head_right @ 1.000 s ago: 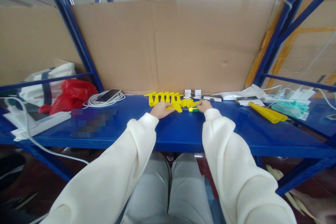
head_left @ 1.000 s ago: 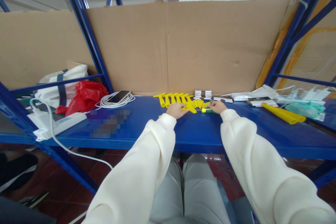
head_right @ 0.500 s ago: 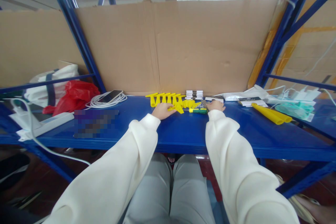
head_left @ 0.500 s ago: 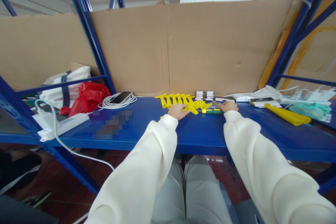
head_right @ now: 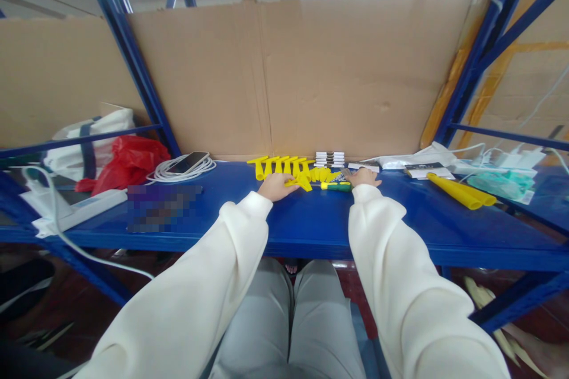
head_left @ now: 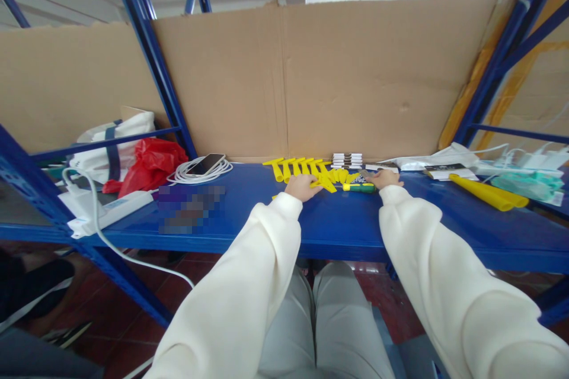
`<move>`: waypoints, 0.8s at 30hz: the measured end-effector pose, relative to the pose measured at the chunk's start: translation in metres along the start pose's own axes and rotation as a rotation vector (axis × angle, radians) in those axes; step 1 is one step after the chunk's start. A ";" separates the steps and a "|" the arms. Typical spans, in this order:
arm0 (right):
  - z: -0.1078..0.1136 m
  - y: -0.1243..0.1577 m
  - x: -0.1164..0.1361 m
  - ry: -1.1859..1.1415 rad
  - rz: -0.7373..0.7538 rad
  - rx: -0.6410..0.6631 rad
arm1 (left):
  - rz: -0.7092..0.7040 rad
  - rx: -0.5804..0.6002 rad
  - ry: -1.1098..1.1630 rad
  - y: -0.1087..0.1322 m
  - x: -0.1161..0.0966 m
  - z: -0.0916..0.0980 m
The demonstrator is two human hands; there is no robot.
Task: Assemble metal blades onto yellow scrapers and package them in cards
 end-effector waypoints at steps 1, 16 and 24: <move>0.000 0.000 0.000 0.003 -0.005 0.011 | 0.001 0.001 -0.007 0.000 0.000 0.000; 0.003 0.007 -0.003 -0.040 -0.106 0.030 | 0.017 0.017 -0.059 0.002 -0.001 0.001; 0.014 0.007 -0.005 -0.181 -0.101 -0.011 | 0.022 0.019 -0.041 0.001 0.000 0.001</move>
Point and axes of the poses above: each hand's wrist, its own y-axis away from the middle knuckle, its own z-axis out of the back of the hand, x = y × z, the point moved 9 cm from there along -y, towards the middle knuckle, and after that the axes turned 1 degree about -x, right-handed, at the moved point
